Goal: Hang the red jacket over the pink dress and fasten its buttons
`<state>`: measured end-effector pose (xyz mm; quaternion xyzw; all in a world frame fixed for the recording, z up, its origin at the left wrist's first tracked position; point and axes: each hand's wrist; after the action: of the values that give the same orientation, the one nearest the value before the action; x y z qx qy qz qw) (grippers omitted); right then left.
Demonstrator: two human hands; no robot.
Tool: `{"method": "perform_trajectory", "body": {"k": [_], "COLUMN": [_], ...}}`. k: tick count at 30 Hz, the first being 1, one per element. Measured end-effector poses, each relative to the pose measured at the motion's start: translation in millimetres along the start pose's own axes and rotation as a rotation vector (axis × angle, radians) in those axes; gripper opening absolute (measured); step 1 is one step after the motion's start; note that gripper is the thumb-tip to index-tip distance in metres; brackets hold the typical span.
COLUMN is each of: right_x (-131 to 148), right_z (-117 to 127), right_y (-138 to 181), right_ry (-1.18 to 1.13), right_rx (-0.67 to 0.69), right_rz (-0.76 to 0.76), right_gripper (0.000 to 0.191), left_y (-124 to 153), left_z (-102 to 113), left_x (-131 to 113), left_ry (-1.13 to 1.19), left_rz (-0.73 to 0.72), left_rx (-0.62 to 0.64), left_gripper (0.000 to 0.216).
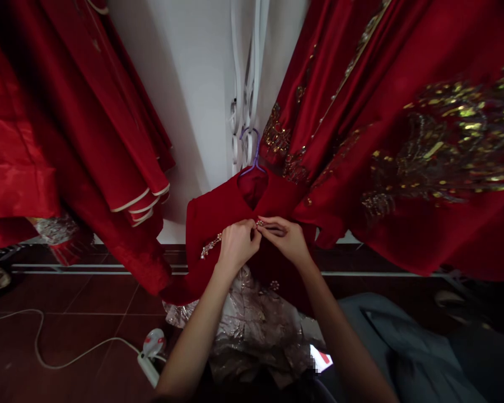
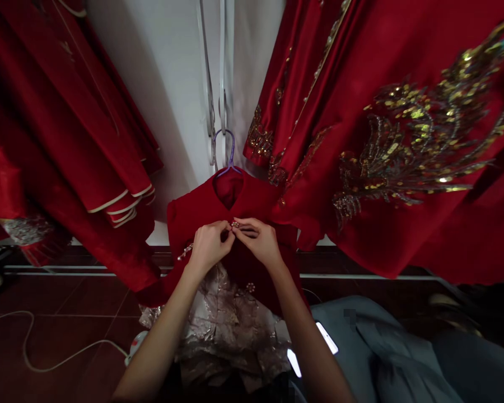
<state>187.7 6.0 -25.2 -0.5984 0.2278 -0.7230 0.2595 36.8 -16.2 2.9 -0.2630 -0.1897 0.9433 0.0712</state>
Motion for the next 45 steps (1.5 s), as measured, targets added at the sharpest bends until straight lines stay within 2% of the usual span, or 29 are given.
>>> {"method": "perform_trajectory", "body": {"k": [3, 6, 10, 12, 15, 18, 22, 25, 28, 30, 33, 38, 42, 45], "right_x": [2, 3, -10, -21, -37, -44, -41, -39, -41, -42, -43, -33, -22, -18], "right_z": [-4, -17, -41, -50, -53, -50, -44, -42, -42, -43, -44, -41, -35, -29], "right_y": [-1, 4, 30, 47, 64, 68, 64, 65, 68, 70, 71, 69, 67, 68], "right_ry": [0.067, 0.128, 0.164, 0.2, 0.282, 0.285, 0.243, 0.307, 0.358, 0.354, 0.332, 0.255, 0.195, 0.145], "right_rx": [0.023, -0.012, -0.066, -0.121, -0.165, -0.126, -0.05, 0.005, 0.03, 0.045, 0.055, 0.143, 0.195, 0.249], "right_rz": [0.047, 0.046, -0.041, -0.112, -0.208, -0.25, -0.28, -0.28, -0.271, -0.258, -0.244, -0.228, -0.198, -0.18], "right_gripper": [0.028, 0.03, 0.068, 0.077, 0.062, 0.048, 0.042, 0.037, 0.024, 0.022, 0.022, 0.025, 0.028, 0.034], "left_y": [2, 10, 26, 33, 38, 40, 43, 47, 51, 53, 52, 50, 49, 49], "left_z": [-2, -6, -17, -25, -33, -34, -31, -30, -28, -26, -25, -27, -24, -19], "left_x": [1, 6, 19, 25, 28, 26, 21, 20, 22, 24, 30, 42, 48, 53], "left_ry": [0.044, 0.128, 0.159, 0.117, 0.085, 0.133, 0.209, 0.264, 0.184, 0.084, -0.012, -0.01, -0.005, -0.013], "left_rz": [-0.021, 0.009, 0.014, 0.037, 0.084, 0.112, 0.226, 0.326, 0.392, 0.425, 0.413, 0.336, 0.265, 0.269], "left_rx": [0.022, 0.024, 0.08, 0.104, 0.116, 0.142, 0.152, 0.198, 0.233, 0.252, 0.275, 0.203, 0.184, 0.168], "left_gripper": [0.014, 0.021, 0.05, 0.058, 0.067, 0.071, 0.064, 0.059, 0.05, 0.042, 0.03, 0.016, 0.014, 0.017]}}
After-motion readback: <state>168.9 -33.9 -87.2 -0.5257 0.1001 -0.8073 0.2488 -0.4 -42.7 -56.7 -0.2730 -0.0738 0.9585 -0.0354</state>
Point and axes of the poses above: each hand's wrist, its own y-axis away from the middle knuckle, its own z-axis out of the back of the hand, x = y × z, and after that the axes turned 13 degrees about z, right-handed
